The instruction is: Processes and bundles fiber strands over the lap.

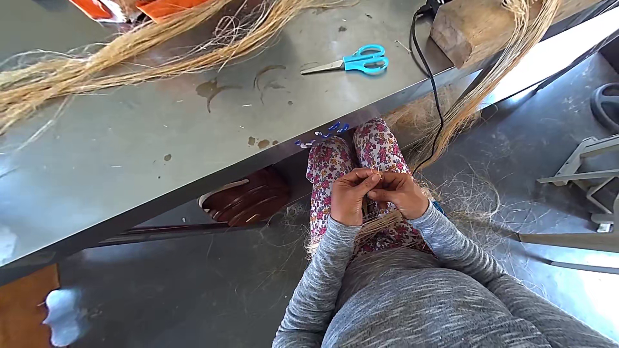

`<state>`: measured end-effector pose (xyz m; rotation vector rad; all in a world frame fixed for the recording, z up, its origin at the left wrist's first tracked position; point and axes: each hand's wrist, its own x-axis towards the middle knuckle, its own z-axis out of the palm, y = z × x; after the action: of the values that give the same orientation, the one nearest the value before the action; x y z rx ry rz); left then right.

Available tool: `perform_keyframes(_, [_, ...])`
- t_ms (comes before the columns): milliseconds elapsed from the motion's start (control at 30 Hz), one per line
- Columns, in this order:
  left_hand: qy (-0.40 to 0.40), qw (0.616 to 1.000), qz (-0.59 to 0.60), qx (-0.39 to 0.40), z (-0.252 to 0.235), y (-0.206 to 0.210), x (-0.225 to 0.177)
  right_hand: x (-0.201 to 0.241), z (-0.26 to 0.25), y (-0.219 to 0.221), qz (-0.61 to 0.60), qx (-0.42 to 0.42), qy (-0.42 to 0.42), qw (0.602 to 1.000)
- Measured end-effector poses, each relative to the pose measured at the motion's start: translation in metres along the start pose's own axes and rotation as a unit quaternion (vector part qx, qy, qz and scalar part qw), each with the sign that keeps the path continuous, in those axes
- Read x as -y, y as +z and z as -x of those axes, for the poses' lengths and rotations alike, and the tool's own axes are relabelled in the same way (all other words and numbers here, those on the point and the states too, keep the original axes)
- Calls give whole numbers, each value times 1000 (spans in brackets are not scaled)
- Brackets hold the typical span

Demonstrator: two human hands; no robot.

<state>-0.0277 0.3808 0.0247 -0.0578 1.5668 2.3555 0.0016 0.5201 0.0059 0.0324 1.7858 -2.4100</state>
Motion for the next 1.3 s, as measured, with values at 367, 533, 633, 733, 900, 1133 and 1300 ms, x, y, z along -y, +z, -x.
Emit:
perform_keyframes(367, [-35,999,31,-4,16,-6,-4,-9,5,11,124,-32,-137,982])
perform_keyframes(533, [-44,997,53,21,23,-24,-4,1,4,-8,112,66,-114,985])
perform_keyframes(633, [-72,995,42,48,28,-34,-4,6,2,-18,91,119,-99,984])
perform_keyframes(733, [-115,989,54,81,30,-42,-6,13,2,-19,142,122,-89,978])
perform_keyframes(900, [-119,987,51,94,32,-49,-7,24,8,-28,300,71,-161,938])
perform_keyframes(1133, [-134,969,123,170,31,-54,-5,19,18,-42,260,-76,-253,929])
perform_keyframes(1300, [-166,946,147,236,23,-46,10,-7,29,-21,74,-100,-70,990])
